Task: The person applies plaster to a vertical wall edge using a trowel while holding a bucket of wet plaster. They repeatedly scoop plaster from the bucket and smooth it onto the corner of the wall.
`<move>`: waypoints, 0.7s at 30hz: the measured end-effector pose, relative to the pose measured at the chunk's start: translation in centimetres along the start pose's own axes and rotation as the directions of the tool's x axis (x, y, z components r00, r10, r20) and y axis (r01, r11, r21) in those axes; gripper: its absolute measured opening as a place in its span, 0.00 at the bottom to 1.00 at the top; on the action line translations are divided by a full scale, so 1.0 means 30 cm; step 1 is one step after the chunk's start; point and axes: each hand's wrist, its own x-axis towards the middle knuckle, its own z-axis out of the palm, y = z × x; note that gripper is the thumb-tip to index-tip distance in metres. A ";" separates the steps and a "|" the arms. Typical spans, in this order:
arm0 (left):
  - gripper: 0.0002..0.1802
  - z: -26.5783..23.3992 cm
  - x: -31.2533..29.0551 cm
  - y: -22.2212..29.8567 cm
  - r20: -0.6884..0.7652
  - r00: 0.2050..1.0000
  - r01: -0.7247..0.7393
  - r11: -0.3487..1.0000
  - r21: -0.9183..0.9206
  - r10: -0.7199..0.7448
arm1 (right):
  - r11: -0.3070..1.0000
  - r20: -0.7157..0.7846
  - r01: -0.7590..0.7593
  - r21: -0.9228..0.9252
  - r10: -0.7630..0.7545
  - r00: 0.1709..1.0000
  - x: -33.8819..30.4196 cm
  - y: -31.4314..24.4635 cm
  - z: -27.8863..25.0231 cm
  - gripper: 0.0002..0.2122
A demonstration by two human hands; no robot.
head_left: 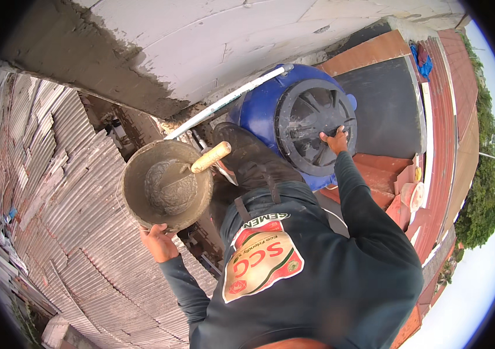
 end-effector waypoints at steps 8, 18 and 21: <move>0.27 -0.240 -0.056 0.122 -0.068 0.997 -0.030 0.999 0.030 0.032 | 0.999 -0.009 -0.017 0.029 0.017 1.000 -0.018 0.009 0.028 0.67; 0.28 -0.379 0.030 0.114 0.064 0.998 0.024 1.000 -0.012 -0.023 | 0.999 0.000 -0.019 0.031 0.019 1.000 0.002 0.003 0.037 0.68; 0.27 -0.313 0.019 0.123 0.118 0.993 0.026 1.000 -0.016 -0.024 | 1.000 -0.006 -0.019 -0.024 0.019 1.000 0.026 0.010 0.049 0.68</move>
